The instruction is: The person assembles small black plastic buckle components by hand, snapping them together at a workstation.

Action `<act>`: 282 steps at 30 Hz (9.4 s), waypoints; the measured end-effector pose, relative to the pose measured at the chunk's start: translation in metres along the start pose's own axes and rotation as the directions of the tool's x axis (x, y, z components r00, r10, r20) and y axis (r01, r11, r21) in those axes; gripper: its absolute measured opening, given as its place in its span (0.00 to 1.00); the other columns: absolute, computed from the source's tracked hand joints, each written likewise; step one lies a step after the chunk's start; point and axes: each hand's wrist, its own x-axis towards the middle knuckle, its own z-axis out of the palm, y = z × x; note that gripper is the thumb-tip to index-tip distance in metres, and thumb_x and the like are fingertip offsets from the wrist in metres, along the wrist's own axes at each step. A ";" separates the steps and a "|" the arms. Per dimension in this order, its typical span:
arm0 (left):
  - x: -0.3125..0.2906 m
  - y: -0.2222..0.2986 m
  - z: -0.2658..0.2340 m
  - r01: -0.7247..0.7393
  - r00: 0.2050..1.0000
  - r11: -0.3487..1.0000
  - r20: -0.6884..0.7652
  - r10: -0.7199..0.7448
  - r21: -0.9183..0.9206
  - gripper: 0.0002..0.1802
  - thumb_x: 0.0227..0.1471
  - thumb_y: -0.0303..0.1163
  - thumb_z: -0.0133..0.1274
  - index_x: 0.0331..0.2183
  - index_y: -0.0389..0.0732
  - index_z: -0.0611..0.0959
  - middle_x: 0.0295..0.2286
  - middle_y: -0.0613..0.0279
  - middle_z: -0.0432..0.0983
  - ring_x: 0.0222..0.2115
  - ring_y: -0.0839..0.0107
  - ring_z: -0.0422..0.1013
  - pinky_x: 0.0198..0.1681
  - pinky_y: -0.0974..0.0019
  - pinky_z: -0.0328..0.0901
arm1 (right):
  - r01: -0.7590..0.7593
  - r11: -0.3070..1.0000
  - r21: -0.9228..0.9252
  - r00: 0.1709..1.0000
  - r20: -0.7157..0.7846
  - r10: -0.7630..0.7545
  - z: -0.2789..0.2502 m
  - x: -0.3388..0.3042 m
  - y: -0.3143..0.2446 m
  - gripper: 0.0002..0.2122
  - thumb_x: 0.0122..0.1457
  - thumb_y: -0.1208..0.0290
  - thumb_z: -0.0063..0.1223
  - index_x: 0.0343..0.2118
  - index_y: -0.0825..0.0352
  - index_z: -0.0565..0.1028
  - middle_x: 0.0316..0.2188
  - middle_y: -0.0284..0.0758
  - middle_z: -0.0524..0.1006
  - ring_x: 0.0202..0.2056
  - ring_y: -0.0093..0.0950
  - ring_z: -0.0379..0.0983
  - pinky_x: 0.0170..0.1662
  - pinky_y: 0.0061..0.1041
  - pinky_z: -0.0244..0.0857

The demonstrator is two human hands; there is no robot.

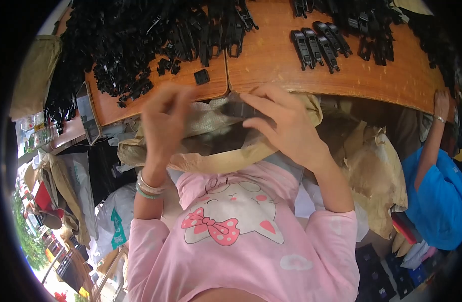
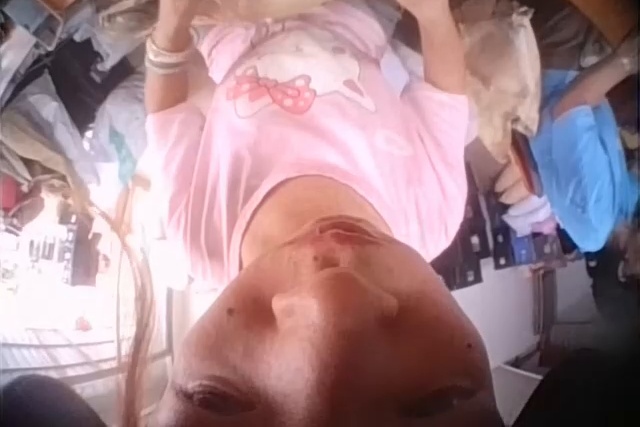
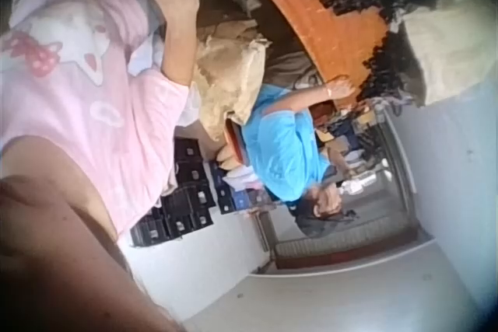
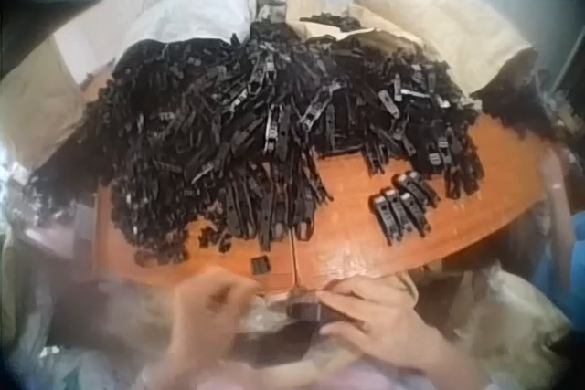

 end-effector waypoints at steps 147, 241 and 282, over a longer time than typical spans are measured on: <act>0.029 -0.026 -0.012 -0.323 0.943 0.926 -0.022 0.333 0.198 0.15 0.41 0.22 0.59 0.36 0.36 0.79 0.23 0.59 0.66 0.17 0.69 0.63 0.21 0.68 0.60 | 0.018 0.997 -0.078 0.990 0.139 -0.007 0.011 0.061 0.007 0.15 0.51 0.74 0.57 0.43 0.69 0.74 0.29 0.38 0.73 0.26 0.34 0.70 0.29 0.29 0.63; 0.041 -0.045 -0.030 -0.341 0.801 0.709 -0.205 0.563 0.617 0.06 0.46 0.21 0.54 0.30 0.34 0.77 0.28 0.55 0.69 0.21 0.57 0.70 0.21 0.63 0.65 | -0.251 0.945 0.212 0.893 -0.326 0.310 -0.031 0.080 0.001 0.12 0.54 0.70 0.58 0.40 0.70 0.76 0.30 0.28 0.77 0.29 0.14 0.70 0.32 0.13 0.63; -0.113 -0.146 -0.146 -0.078 0.247 0.991 -0.965 -0.083 -0.105 0.09 0.52 0.21 0.49 0.38 0.31 0.75 0.27 0.59 0.74 0.24 0.75 0.72 0.28 0.75 0.67 | -0.220 0.741 0.634 0.943 -0.057 0.329 0.017 0.029 0.009 0.14 0.51 0.81 0.55 0.40 0.67 0.66 0.36 0.38 0.70 0.21 0.21 0.67 0.21 0.18 0.62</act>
